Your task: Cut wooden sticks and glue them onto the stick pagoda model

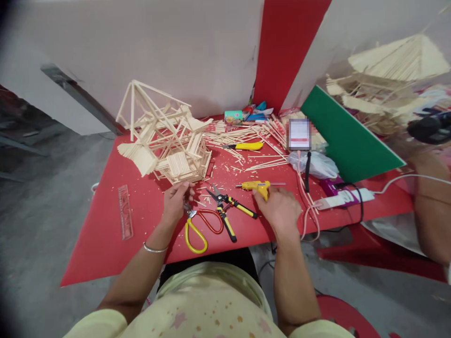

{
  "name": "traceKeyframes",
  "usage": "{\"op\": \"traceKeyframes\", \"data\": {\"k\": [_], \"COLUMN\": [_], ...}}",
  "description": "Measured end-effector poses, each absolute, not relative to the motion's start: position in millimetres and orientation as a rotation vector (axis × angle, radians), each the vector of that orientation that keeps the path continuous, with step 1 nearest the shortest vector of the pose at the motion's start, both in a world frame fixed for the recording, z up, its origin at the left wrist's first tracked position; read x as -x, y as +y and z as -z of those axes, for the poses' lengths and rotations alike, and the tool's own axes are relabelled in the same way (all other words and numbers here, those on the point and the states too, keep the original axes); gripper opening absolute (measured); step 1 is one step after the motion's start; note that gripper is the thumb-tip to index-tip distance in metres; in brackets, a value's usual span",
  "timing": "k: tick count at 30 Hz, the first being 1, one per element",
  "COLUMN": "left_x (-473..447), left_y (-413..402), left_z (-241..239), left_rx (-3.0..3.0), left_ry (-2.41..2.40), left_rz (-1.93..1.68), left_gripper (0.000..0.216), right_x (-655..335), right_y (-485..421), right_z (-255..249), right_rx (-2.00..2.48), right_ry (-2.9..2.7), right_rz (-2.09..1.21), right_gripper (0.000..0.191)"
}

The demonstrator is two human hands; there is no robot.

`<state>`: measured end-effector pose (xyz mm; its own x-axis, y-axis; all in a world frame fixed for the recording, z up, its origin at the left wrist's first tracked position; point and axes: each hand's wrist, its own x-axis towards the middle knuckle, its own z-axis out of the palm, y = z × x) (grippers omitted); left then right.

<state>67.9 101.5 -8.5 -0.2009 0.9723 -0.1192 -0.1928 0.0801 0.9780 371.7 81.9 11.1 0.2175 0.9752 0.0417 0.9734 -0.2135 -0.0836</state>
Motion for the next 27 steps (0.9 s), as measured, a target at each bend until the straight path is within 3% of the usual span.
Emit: {"op": "traceKeyframes", "data": {"k": [7,17,27], "left_x": [-71.6,-56.4,-22.7], "left_y": [100.9,107.4,90.5], "left_z": [12.7,2.5,-3.7], "left_rx": [-0.929,-0.823,-0.678], "left_ry": [1.253,1.225,1.273], "left_rz": [-1.379,-1.490,-1.638], "left_gripper": [0.035,0.033,0.030], "right_x": [-355.9,-349.0,-337.5], "right_y": [138.1,204.7,198.5], "right_z": [-38.7,-14.9,-38.0], "right_rx": [2.246,2.117,1.980], "right_ry": [-2.156,-2.677,-2.784], "right_rz": [0.099,0.192,0.320], "right_gripper": [0.032,0.032,0.028]}}
